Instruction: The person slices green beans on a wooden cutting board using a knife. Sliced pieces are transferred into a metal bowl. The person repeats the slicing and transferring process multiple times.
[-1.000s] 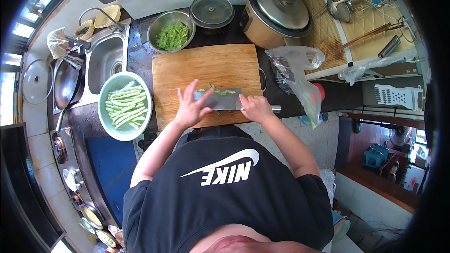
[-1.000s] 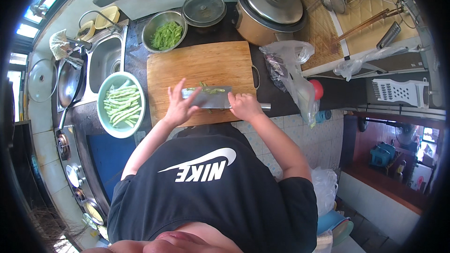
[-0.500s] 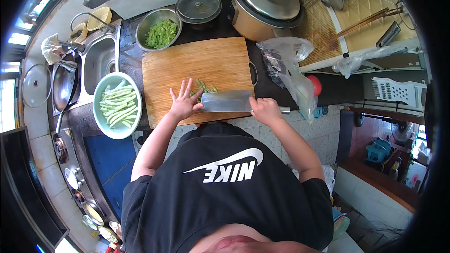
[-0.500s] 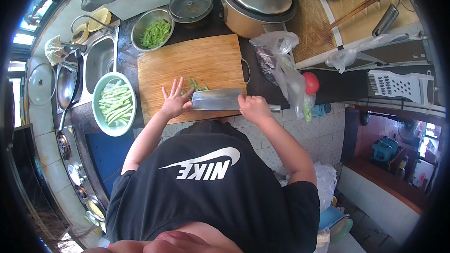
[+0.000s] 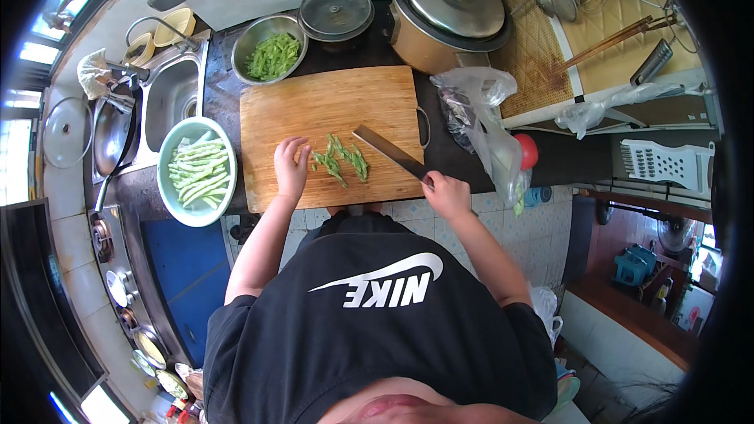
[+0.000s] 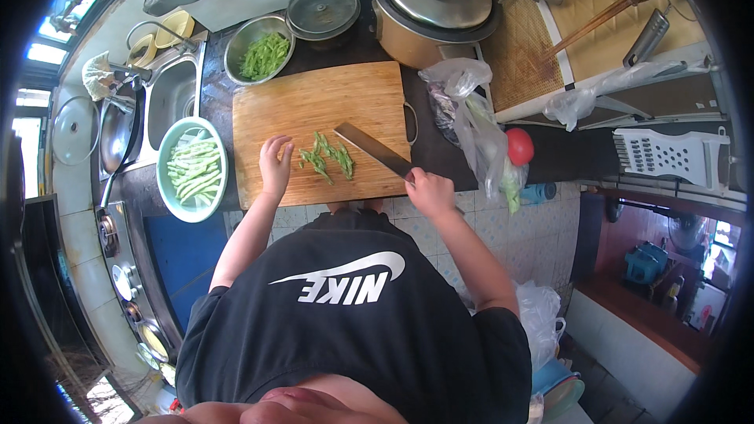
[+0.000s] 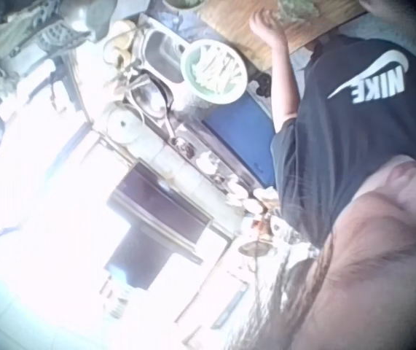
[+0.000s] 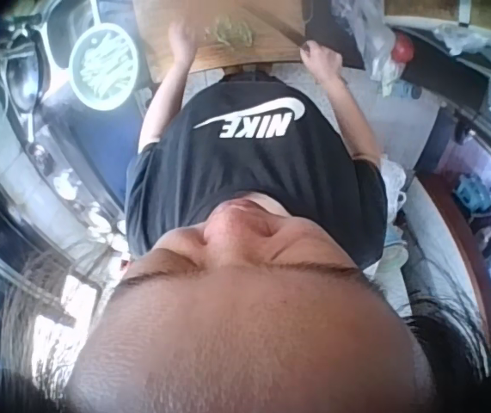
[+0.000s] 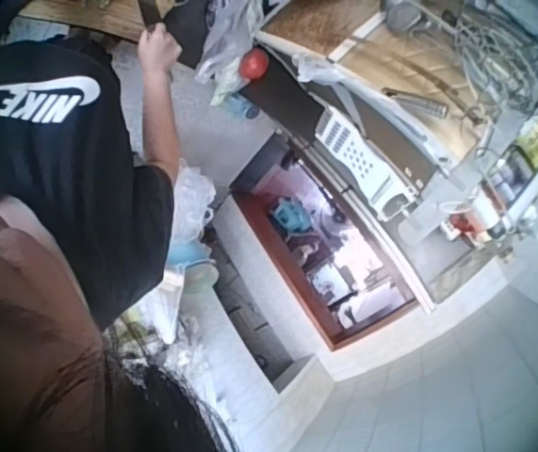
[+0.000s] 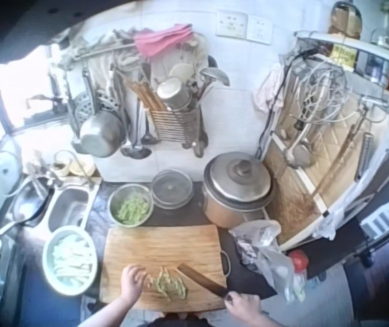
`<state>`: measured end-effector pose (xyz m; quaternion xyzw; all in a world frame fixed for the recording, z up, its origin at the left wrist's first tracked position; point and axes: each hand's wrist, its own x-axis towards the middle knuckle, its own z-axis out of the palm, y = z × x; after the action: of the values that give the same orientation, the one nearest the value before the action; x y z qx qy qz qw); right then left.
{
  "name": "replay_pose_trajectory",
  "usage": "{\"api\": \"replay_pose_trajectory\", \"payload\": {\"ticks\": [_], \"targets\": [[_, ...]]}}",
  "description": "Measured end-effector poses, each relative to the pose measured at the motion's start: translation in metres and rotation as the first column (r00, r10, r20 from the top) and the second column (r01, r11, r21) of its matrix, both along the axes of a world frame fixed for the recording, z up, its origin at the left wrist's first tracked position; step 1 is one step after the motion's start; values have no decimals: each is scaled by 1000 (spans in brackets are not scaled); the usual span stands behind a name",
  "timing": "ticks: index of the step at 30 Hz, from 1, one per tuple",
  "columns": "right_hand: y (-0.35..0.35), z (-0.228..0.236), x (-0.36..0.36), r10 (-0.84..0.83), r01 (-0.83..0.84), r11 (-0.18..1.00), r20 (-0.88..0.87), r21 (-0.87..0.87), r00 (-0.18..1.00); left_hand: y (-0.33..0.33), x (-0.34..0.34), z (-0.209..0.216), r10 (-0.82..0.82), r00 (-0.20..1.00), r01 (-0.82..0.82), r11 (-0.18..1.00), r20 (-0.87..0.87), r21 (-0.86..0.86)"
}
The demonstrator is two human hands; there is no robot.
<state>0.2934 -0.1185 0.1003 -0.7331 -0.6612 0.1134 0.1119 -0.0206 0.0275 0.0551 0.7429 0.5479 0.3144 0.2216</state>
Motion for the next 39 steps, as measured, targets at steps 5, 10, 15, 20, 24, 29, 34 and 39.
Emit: {"api": "replay_pose_trajectory", "payload": {"ticks": [5, 10, 15, 20, 24, 29, 34, 39], "targets": [[28, -17, -34, 105, -104, 995, 97, -6, 990, -14, -11, -14, 138, 990, -139, 988, 14, 63], [17, -19, -59, 189, -186, 978, 24, -94, 982, -28, -10, -20, 158, 987, -156, 985, -26, 74], [0, -19, -47, -10, -7, 995, -163, -103, 987, -44, 11, -15, 31, 982, -4, 989, -186, 145], [-19, -24, -19, -474, 109, 867, -736, -486, 484, -62, 66, -8, -339, 870, 365, 931, -358, 5], [-37, -30, -13, -594, 109, 804, -792, -584, 138, -47, 78, -9, -232, 853, 188, 972, -468, -140], [-50, -38, -11, -600, 49, 799, -789, -599, 133, -37, 53, -15, -151, 936, 137, 988, -317, -65], [-60, -44, -10, -583, -5, 800, -780, -599, 227, -44, 11, -25, 66, 994, -60, 996, -82, 73], [-63, -50, -17, -638, -17, 758, -746, -652, 190, -64, 6, -47, 86, 966, -102, 993, -244, -53]]}}
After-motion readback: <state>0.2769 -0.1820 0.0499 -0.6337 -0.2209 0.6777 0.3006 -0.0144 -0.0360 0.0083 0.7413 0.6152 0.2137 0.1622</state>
